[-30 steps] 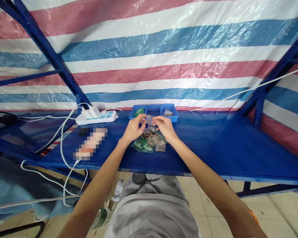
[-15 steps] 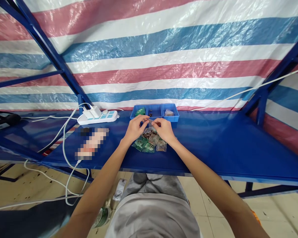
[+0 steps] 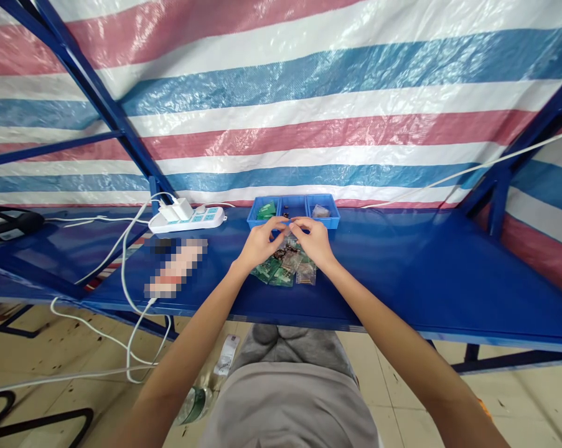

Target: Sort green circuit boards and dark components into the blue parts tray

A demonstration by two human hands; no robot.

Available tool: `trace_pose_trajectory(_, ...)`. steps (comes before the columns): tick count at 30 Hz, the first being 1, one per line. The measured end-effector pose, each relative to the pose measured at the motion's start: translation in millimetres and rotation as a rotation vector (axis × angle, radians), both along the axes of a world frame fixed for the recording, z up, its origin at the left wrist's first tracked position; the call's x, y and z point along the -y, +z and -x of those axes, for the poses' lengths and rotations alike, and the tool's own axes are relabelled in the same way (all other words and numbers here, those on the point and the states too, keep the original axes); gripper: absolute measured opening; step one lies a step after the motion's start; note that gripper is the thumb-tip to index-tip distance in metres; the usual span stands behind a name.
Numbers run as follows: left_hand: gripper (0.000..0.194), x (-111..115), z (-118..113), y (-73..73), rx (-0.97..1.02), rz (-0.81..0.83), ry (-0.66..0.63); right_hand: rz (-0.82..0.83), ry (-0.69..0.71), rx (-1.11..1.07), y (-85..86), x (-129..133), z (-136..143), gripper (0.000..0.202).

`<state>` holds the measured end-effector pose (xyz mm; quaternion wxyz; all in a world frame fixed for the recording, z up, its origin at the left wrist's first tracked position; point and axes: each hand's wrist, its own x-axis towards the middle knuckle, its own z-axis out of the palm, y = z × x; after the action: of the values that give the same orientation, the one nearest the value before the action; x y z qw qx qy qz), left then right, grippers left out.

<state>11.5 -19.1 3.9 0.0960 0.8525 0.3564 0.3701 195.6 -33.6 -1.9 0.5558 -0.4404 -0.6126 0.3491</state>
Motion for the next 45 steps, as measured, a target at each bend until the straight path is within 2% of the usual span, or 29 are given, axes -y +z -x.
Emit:
trace_pose_trajectory(4,0.033,0.0,-0.4,1.0,0.040,-0.011,0.049,0.056,0.012,-0.065,-1.9,-2.1,0.5,0.038)
trace_pose_trajectory(10,0.032,-0.5,-0.9,1.3,0.134,-0.043,0.094,0.111,0.053,-0.127,-6.0,-4.3,-0.9,0.024)
trace_pose_trajectory(18,0.017,-1.0,0.5,1.3,0.063,-0.077,0.005,0.158,0.041,-0.147,-3.3,-2.6,-1.9,0.027)
trace_pose_trajectory(24,0.003,-4.5,2.2,-0.1,0.043,-0.102,0.070,0.022,-0.016,0.029,-2.5,-2.5,-0.8,0.020)
trace_pose_trajectory(30,0.013,0.7,0.4,2.4,-0.038,-0.084,0.123,-0.189,-0.113,0.260,0.9,-0.5,-0.9,0.011)
trace_pose_trajectory(33,0.014,4.0,-0.5,4.7,-0.058,-0.052,0.111,-0.250,-0.183,0.295,2.7,-1.3,-5.8,0.012)
trace_pose_trajectory(35,0.023,4.3,-0.3,5.4,-0.053,-0.036,0.119,-0.236,-0.210,0.270,4.0,-3.6,-11.9,0.013)
trace_pose_trajectory(38,0.029,2.6,0.9,5.2,-0.055,-0.029,0.158,-0.131,-0.220,0.142,6.9,-15.1,-24.9,0.017)
trace_pose_trajectory(42,0.028,0.7,2.6,4.5,-0.077,-0.030,0.176,-0.053,-0.297,-0.059,12.5,-48.6,-45.9,0.025)
trace_pose_trajectory(43,0.027,0.6,2.9,4.5,-0.083,-0.026,0.177,-0.036,-0.331,-0.079,13.7,-56.8,-51.0,0.028)
trace_pose_trajectory(45,0.027,0.7,3.7,4.8,-0.097,-0.015,0.186,-0.015,-0.414,0.011,14.6,-66.6,-60.1,0.033)
